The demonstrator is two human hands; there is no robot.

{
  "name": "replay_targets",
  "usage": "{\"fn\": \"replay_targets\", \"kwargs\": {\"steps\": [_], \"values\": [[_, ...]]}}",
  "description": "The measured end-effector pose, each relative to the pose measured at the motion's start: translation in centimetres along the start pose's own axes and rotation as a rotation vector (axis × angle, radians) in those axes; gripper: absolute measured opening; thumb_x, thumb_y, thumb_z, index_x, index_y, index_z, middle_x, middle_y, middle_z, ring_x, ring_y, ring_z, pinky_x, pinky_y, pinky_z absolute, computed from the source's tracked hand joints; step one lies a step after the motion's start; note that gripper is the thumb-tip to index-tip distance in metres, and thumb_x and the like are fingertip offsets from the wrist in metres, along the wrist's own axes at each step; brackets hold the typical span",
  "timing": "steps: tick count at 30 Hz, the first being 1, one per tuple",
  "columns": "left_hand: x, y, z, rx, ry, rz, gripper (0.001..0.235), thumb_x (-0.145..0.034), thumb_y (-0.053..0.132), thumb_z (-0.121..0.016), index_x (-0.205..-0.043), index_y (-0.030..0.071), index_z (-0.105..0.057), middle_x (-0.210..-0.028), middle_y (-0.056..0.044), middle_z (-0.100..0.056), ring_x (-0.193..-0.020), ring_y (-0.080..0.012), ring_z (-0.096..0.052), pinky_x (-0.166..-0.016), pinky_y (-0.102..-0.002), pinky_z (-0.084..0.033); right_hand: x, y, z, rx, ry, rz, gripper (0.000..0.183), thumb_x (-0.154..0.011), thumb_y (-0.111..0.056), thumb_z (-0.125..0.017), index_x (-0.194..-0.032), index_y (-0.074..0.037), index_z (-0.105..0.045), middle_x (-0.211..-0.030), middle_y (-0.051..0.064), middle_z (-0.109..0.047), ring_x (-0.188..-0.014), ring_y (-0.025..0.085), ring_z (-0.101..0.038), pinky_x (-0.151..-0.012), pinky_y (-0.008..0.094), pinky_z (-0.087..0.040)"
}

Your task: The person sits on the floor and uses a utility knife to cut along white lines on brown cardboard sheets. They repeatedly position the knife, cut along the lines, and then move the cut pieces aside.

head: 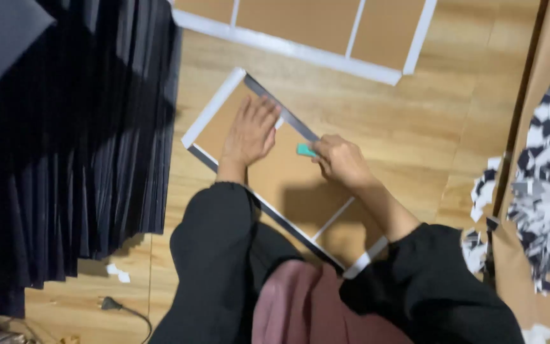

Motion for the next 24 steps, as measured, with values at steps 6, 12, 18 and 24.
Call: {"fn": "replay_targets", "kwargs": {"steps": [6, 12, 18, 24], "values": [[0.1, 0.0, -0.1, -0.020, 0.012, -0.011, 0.036, -0.083, 0.026, -0.035, -0.114, 0.011, -0.048, -0.111, -0.009, -0.047, -0.114, -0.0285, -0.044, -0.101, -0.047, -0.030, 0.2, 0.7, -4.5, 0.080, 0.045, -0.012, 0.013, -0.090, -0.026, -0.045, -0.094, -0.019, -0.056, -0.075, 0.000, -0.045, -0.075, 0.020, -0.053, -0.065, 0.030, -0.044], [-0.4, -0.2, 0.6, -0.028, -0.013, -0.001, 0.035, -0.080, 0.023, -0.034, -0.112, 0.011, -0.045, -0.107, -0.007, -0.044, -0.113, -0.0265, -0.041, -0.101, -0.045, -0.031, -12.5, 1.9, 1.5, -0.123, 0.242, -0.067, 0.019, -0.078, -0.022, -0.069, -0.088, -0.010, -0.060, -0.076, 0.008, -0.053, -0.075, 0.030, -0.057, -0.065, 0.040, -0.047], [-1.6, 0.3, 2.9, -0.117, 0.058, -0.040, 0.032, -0.079, 0.019, -0.033, -0.107, 0.010, -0.047, -0.098, -0.007, -0.044, -0.100, -0.0238, -0.046, -0.094, -0.040, -0.037, -14.6, -0.3, -2.1, -0.065, -0.001, -0.014, 0.023, -0.073, -0.020, -0.069, -0.092, -0.013, -0.058, -0.078, 0.007, -0.053, -0.078, 0.031, -0.057, -0.066, 0.044, -0.048], [-0.6, 0.3, 2.7, -0.152, 0.055, -0.021, 0.013, -0.077, 0.024, -0.042, -0.084, 0.013, -0.046, -0.084, -0.004, -0.038, -0.080, -0.0230, -0.042, -0.072, -0.038, -0.038, -17.4, -3.6, -1.8, 0.073, 0.149, 0.187, 0.005, -0.081, -0.016, -0.056, -0.083, -0.011, -0.058, -0.072, 0.006, -0.048, -0.072, 0.028, -0.054, -0.062, 0.038, -0.046]]}}
Point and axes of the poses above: each hand's wrist, its own x-axis away from the middle knuckle, its own z-axis out of the back of the hand, y = z × x, the point moved 9 cm from there along -x, towards the middle knuckle
